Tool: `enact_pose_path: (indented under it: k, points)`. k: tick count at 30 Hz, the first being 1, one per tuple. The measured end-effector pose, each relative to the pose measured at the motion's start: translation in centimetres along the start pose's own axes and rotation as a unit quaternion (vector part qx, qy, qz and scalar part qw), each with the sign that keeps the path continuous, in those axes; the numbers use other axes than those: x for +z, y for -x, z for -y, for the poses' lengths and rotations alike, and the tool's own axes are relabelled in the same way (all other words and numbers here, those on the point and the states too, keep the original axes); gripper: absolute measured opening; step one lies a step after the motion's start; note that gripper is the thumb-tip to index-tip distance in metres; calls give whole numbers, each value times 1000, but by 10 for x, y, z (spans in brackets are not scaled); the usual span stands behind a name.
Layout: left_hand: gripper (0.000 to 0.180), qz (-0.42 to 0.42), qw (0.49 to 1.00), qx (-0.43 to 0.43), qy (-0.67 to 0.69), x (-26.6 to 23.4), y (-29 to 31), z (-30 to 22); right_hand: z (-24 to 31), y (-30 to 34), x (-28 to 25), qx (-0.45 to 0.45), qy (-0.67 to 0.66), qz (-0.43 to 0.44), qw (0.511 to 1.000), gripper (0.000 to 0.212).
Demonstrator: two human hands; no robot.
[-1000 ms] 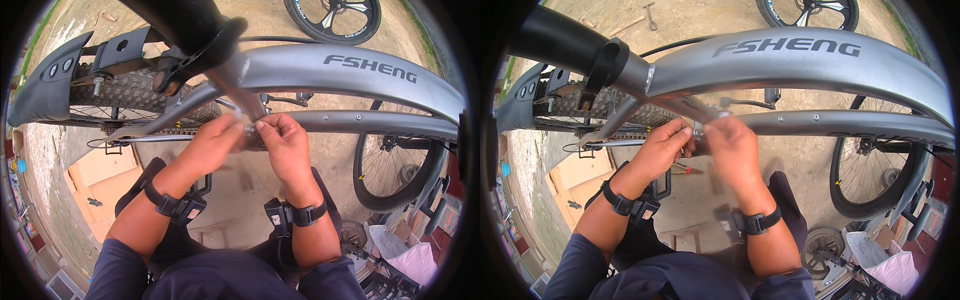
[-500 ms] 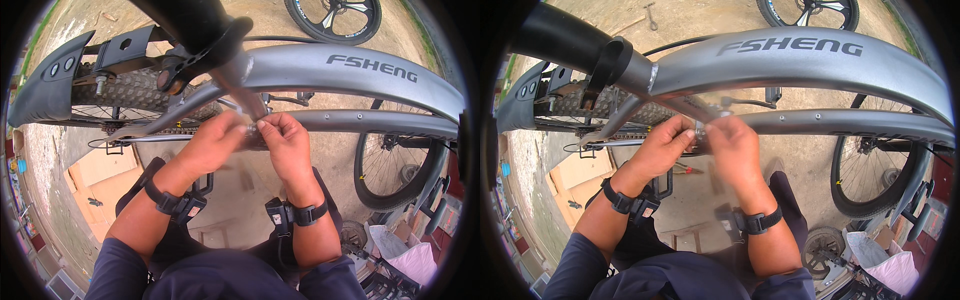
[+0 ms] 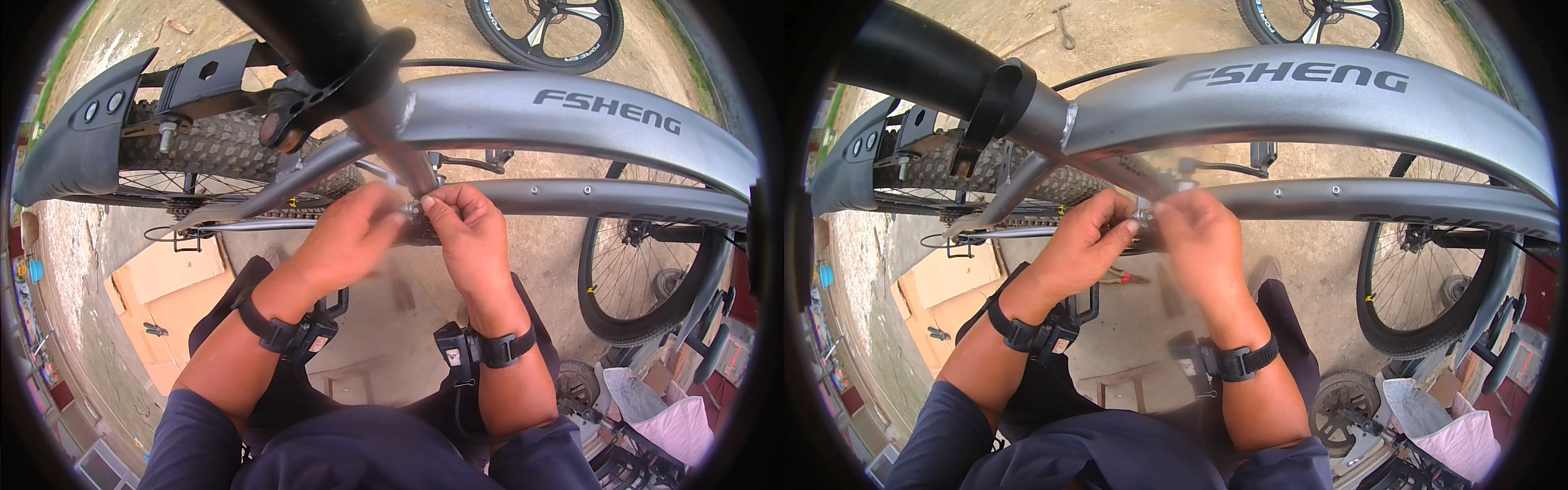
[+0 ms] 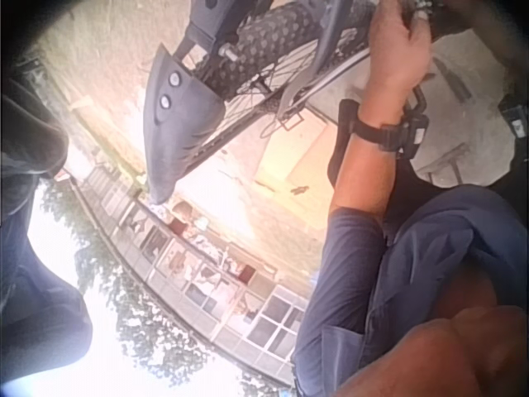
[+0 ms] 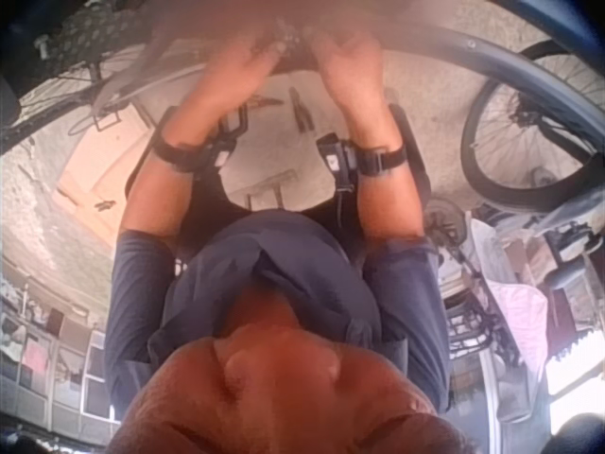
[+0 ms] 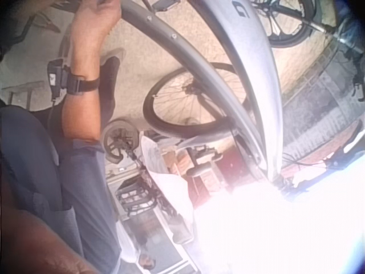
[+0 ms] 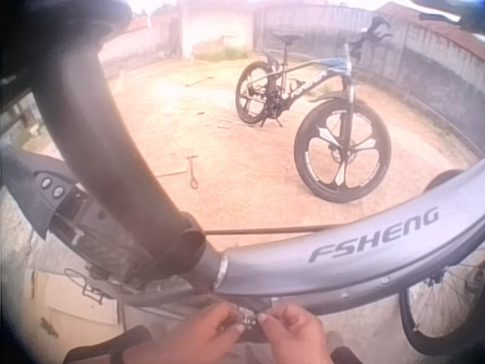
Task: The person sorts through small metal components in a blue bin and then uses a wrench to attach a part to the frame of a bicycle while sitting on the ground.
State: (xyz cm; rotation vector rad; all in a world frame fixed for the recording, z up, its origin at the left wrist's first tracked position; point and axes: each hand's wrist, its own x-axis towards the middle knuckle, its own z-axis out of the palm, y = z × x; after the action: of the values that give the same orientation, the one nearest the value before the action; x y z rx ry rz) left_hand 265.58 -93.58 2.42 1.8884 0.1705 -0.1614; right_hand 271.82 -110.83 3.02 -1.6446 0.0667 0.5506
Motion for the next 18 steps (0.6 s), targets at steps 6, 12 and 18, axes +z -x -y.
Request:
enact_pose_path:
  k: [6,12,18]
  points:
    - [8,-8,997,-58,46,0,4,-8,1,1,0,-4,20,-3,1000,14]
    - [8,-18,999,-30,9,-6,14,-6,4,2,3,-18,32,-12,999,13]
    - [8,-24,999,-29,19,-16,30,-13,-5,-1,2,-66,36,-23,997,14]
